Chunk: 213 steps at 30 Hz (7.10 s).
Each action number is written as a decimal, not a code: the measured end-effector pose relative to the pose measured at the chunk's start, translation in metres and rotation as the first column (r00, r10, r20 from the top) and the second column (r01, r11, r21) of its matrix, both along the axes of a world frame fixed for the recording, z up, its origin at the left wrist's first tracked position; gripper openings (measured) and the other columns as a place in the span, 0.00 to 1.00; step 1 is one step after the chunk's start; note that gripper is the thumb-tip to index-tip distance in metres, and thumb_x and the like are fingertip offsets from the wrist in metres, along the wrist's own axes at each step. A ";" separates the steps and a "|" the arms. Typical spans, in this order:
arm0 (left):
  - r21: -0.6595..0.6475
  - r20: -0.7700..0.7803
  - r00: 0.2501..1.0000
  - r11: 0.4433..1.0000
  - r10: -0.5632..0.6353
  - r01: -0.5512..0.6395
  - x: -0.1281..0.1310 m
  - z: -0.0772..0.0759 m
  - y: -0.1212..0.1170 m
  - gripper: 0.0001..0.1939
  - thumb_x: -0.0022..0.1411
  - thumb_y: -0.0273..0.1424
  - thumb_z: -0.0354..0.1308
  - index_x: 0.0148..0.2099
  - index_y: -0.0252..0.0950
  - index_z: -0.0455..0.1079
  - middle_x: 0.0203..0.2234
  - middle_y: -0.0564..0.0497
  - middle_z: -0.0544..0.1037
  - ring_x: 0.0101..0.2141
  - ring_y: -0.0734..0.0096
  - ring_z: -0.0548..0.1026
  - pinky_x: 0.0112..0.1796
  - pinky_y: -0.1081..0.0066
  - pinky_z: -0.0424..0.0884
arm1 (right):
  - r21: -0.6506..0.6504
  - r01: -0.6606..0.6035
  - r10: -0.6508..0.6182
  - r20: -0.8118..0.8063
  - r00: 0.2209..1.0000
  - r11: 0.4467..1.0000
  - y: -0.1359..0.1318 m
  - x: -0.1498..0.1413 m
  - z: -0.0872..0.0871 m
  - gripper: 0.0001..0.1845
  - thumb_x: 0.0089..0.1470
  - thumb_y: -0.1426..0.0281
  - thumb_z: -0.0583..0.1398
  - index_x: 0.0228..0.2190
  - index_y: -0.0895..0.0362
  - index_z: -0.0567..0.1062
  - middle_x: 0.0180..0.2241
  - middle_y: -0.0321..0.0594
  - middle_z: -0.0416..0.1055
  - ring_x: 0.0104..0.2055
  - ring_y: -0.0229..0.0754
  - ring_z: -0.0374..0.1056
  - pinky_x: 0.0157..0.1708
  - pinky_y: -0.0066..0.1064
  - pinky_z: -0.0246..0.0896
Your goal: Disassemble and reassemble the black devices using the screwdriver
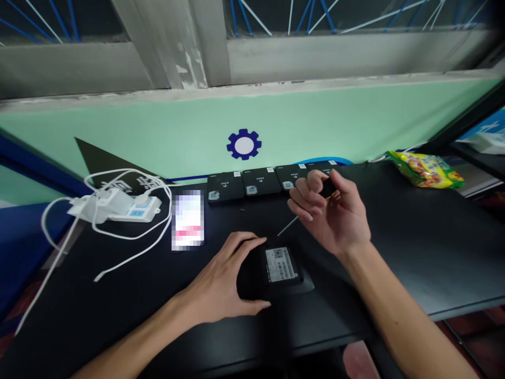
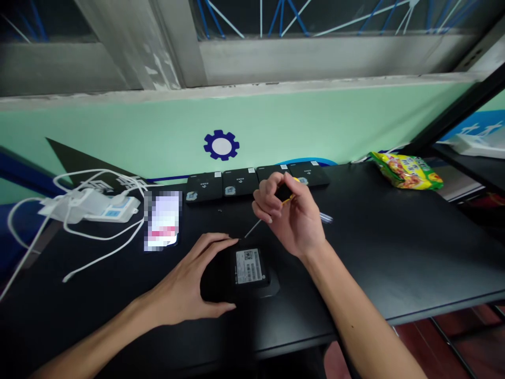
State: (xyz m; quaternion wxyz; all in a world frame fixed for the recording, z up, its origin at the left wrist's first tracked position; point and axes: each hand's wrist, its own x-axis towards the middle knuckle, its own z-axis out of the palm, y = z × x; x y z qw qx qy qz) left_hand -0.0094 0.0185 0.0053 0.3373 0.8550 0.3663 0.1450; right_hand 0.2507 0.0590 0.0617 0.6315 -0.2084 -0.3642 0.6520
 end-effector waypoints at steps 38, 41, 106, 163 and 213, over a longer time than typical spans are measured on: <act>0.284 0.131 0.974 0.934 0.186 -0.217 -0.005 -0.010 -0.006 0.39 0.58 0.63 0.74 0.61 0.44 0.73 0.27 0.60 0.67 0.29 0.66 0.72 0.53 0.44 0.76 | 0.573 0.211 -0.513 0.811 -0.279 0.792 -0.058 0.099 -0.096 0.19 0.75 0.55 0.58 0.52 0.52 0.83 0.47 0.52 0.78 0.48 0.60 0.73 0.50 0.51 0.67; 0.332 0.190 0.976 0.929 0.103 -0.162 -0.006 -0.009 -0.005 0.29 0.67 0.53 0.72 0.62 0.45 0.75 0.41 0.49 0.77 0.44 0.55 0.77 0.53 0.48 0.78 | 0.599 0.185 -0.529 0.786 -0.320 0.779 -0.051 0.095 -0.096 0.18 0.75 0.57 0.58 0.52 0.52 0.84 0.46 0.52 0.78 0.47 0.61 0.70 0.47 0.51 0.65; 0.254 -0.050 0.992 0.959 -0.120 0.129 -0.001 -0.005 -0.001 0.34 0.72 0.36 0.71 0.75 0.59 0.66 0.80 0.48 0.53 0.76 0.37 0.57 0.67 0.30 0.68 | 0.062 -0.078 -0.057 0.997 0.061 0.995 -0.119 0.042 -0.008 0.10 0.61 0.79 0.64 0.33 0.53 0.80 0.37 0.36 0.76 0.32 0.40 0.73 0.33 0.33 0.64; 0.399 -0.056 0.984 0.900 -0.167 0.175 -0.002 -0.015 -0.011 0.40 0.77 0.59 0.52 0.83 0.54 0.50 0.73 0.35 0.56 0.69 0.28 0.59 0.62 0.24 0.68 | 0.080 -0.161 -0.068 0.995 0.079 0.984 -0.156 -0.002 -0.061 0.16 0.79 0.64 0.53 0.40 0.52 0.77 0.33 0.36 0.77 0.34 0.45 0.77 0.38 0.37 0.63; 0.154 0.514 0.837 0.940 0.188 -0.306 -0.012 -0.013 -0.009 0.44 0.76 0.66 0.45 0.81 0.45 0.54 0.70 0.38 0.68 0.64 0.42 0.73 0.64 0.42 0.70 | 0.204 -0.154 -0.209 0.978 -0.016 0.967 -0.096 0.011 -0.046 0.46 0.59 0.68 0.69 0.72 0.42 0.58 0.74 0.48 0.58 0.73 0.63 0.57 0.70 0.66 0.57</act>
